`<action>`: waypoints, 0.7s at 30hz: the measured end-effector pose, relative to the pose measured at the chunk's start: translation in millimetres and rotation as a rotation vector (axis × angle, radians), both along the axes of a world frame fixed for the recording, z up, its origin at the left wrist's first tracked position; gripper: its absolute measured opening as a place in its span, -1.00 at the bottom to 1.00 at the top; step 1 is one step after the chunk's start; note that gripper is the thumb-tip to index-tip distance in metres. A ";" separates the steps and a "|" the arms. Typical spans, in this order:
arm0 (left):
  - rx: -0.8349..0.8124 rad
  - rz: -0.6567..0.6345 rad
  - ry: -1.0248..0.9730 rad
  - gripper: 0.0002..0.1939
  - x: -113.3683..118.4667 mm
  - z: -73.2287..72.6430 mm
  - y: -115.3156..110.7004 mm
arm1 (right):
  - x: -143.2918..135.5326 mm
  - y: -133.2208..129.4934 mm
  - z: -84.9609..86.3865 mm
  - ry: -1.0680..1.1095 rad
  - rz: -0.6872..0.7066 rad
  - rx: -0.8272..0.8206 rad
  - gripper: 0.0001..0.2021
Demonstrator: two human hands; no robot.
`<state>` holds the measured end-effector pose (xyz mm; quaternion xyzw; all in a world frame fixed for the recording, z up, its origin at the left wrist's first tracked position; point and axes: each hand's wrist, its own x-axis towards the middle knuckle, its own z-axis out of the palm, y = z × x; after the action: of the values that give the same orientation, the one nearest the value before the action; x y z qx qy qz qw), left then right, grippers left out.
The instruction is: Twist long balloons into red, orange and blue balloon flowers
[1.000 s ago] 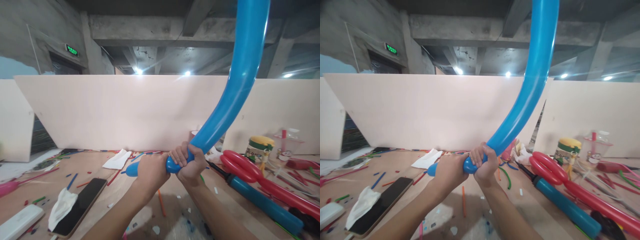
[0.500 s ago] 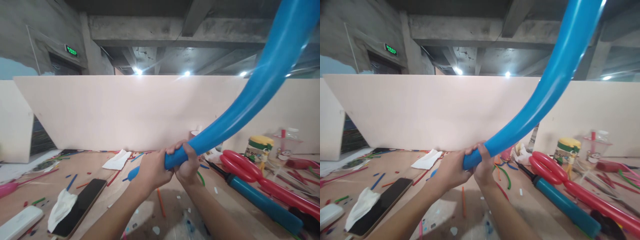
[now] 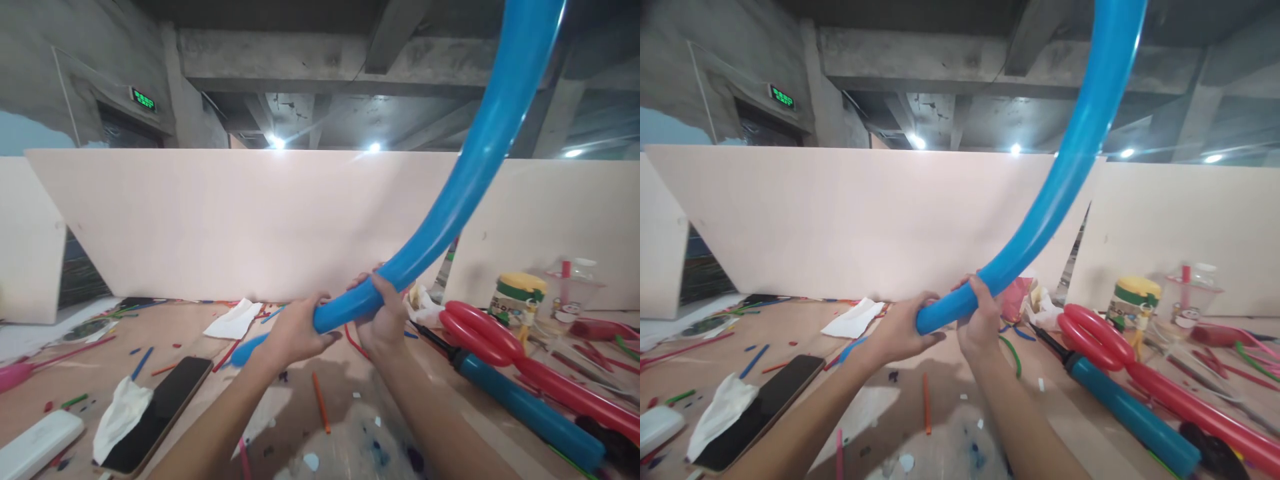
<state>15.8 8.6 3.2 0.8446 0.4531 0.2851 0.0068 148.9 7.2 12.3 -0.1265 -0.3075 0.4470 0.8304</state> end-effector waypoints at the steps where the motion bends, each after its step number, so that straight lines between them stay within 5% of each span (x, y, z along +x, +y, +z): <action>1: -0.005 -0.032 -0.021 -0.43 3.6 -0.8 -2.5 | -5.8 1.4 -4.4 -0.031 0.017 -0.016 -0.71; 5: 0.007 0.083 0.113 -0.68 2.7 -3.0 0.1 | 1.6 6.8 -4.8 -0.109 -0.025 -0.065 -0.63; 9: 0.012 0.200 0.230 -0.57 -12.7 -3.9 12.1 | 48.3 8.0 13.0 0.008 -0.087 -0.103 -0.66; 12: 0.009 0.151 0.195 -0.64 -11.7 -4.8 12.8 | 64.5 9.6 16.1 0.027 -0.090 -0.141 -0.78; 16: 0.003 0.055 0.103 -0.46 9.1 -6.0 3.0 | 41.3 14.4 3.2 0.024 -0.076 -0.155 -0.80; 21: -0.004 0.159 0.196 -0.66 19.4 -11.9 3.6 | 24.4 18.1 -0.4 -0.074 -0.122 -0.132 -0.69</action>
<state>35.2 12.2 -8.7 0.8298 0.5178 0.2000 -0.0582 173.3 25.3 11.9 -0.2159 -0.2996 0.4098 0.8341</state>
